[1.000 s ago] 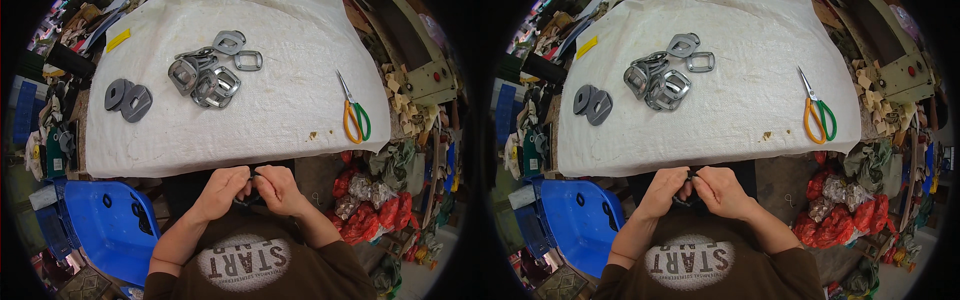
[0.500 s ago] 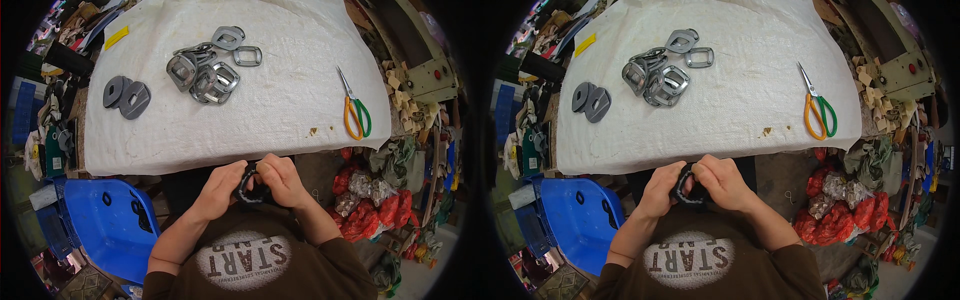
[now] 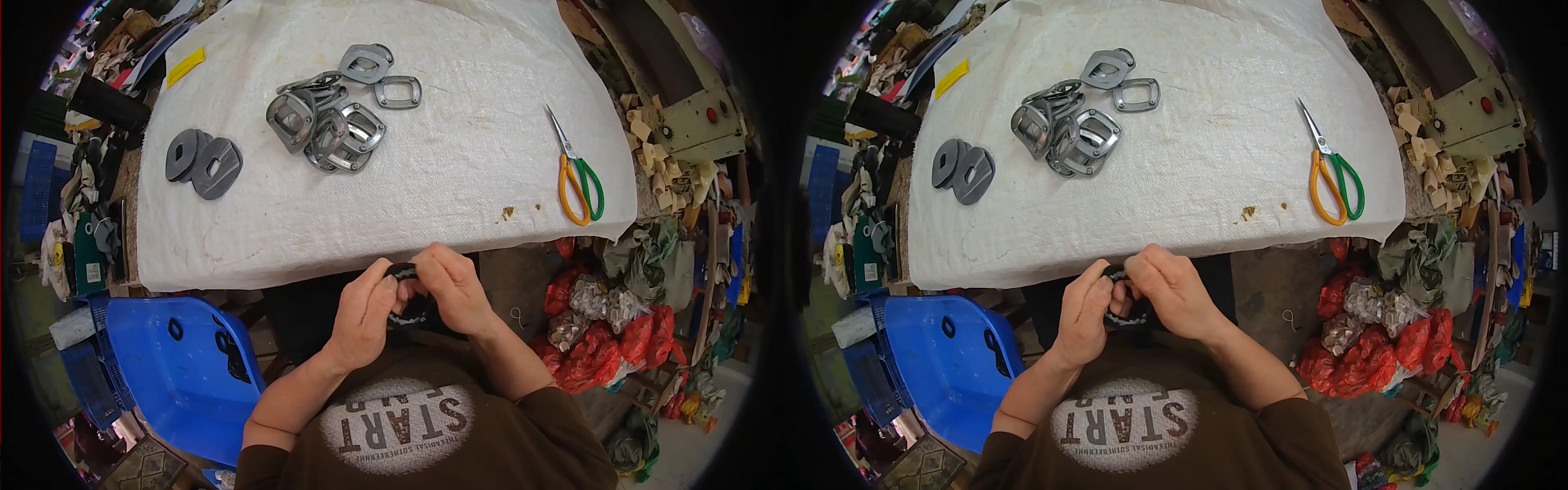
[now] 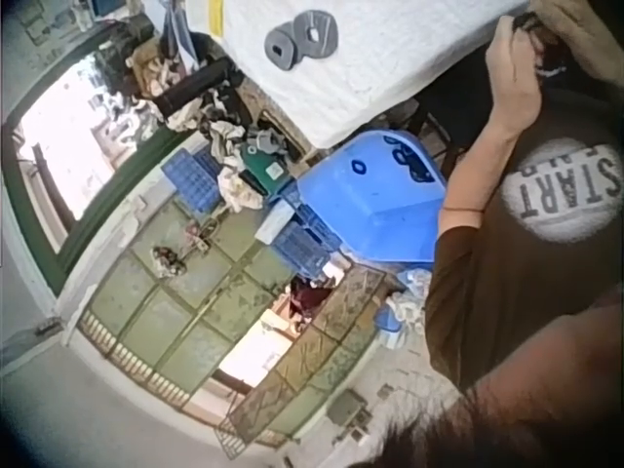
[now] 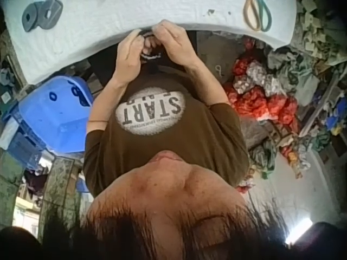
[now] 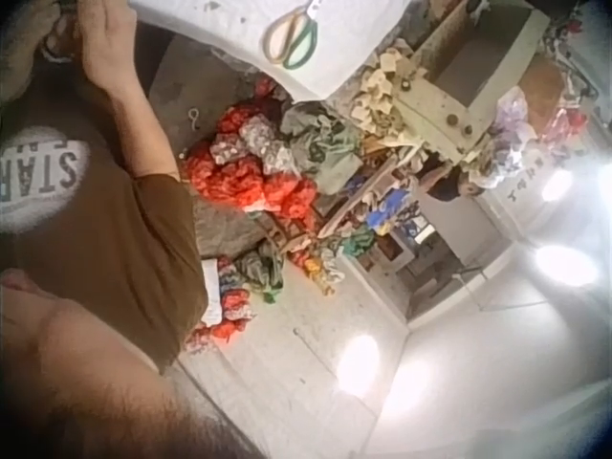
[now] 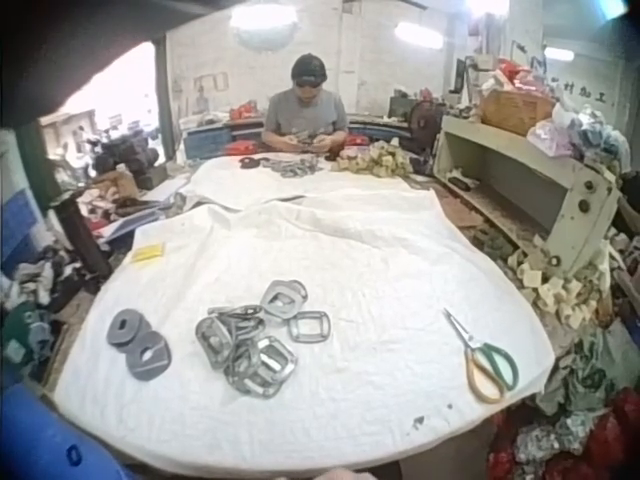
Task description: The recorder is assembling small black shoe components into metal buckle-like frames and trimming excess material.
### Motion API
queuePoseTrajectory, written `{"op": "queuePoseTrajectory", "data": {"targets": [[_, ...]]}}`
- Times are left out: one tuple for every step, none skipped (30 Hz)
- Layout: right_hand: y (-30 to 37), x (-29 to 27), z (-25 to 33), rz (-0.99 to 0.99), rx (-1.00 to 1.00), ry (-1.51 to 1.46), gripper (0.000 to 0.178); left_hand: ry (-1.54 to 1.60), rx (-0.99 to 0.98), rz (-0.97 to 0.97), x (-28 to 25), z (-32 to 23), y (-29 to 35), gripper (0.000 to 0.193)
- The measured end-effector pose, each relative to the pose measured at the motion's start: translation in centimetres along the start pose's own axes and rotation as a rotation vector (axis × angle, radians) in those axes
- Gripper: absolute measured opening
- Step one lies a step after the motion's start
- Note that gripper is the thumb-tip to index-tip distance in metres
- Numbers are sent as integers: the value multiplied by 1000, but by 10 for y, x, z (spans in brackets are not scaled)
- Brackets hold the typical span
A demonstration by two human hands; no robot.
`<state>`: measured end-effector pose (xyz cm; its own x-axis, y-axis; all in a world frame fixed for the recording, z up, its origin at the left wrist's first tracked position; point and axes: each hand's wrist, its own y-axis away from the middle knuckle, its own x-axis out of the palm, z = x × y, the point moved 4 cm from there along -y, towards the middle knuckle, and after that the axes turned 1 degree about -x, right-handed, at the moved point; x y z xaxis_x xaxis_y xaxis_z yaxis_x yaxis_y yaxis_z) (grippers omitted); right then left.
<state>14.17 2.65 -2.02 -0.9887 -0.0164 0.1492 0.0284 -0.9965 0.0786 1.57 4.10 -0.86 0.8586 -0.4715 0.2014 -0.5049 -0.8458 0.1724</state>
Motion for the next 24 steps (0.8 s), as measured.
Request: {"op": "queuePoseTrajectory", "data": {"targets": [[0,-2,-4,0,-1,1,24,39,27,-43,-1,0,-1,23],[0,-4,-8,-6,-17,-25,23,40,28,-43,0,0,-2,23],[0,-4,-9,-10,-31,-54,22,5,25,-52,1,0,-2,24],[1,-3,-8,-7,-29,-54,22,-28,22,-60,1,1,-1,25],[2,-3,-3,-25,-69,21,21,-28,22,-62,3,3,-1,25],[2,-3,1,-45,-110,97,21,-15,38,-84,3,7,0,27],[2,-3,2,-44,-110,98,21,-1,54,-106,4,8,0,29],[0,-3,4,-20,-142,145,20,-1,55,-107,4,8,-1,29],[0,-2,5,4,-174,193,19,148,54,-95,4,6,-4,31],[-1,-1,9,5,-174,194,19,296,52,-84,5,5,-7,33],[0,2,13,48,-174,223,19,296,54,-85,2,5,-7,33],[0,5,16,89,-174,252,19,152,33,-31,1,6,-7,33],[1,6,13,90,-174,252,19,8,12,22,1,7,-7,34],[1,3,6,50,-101,103,18,7,12,22,1,7,-7,34],[2,2,1,12,-27,-46,18,50,6,-30,-1,8,-6,34],[2,0,3,12,-26,-46,18,94,0,-81,-3,8,-5,34],[3,-2,1,33,104,-1,21,94,-1,-81,-4,8,-6,34],[4,-3,-3,55,234,45,25,99,28,-92,-5,7,-7,30],[6,-2,-4,56,236,46,25,105,57,-102,-5,5,-7,27],[7,-1,-2,54,106,30,25,107,57,-104,-3,5,-6,27],[8,1,2,51,-26,14,25,88,71,-92,1,3,-6,25],[8,2,3,51,-24,15,25,70,85,-81,3,1,-5,23],[8,3,5,16,-26,31,25,71,85,-81,3,3,-5,23],[8,4,6,-19,-29,47,25,69,110,-103,2,5,-6,22]]}}
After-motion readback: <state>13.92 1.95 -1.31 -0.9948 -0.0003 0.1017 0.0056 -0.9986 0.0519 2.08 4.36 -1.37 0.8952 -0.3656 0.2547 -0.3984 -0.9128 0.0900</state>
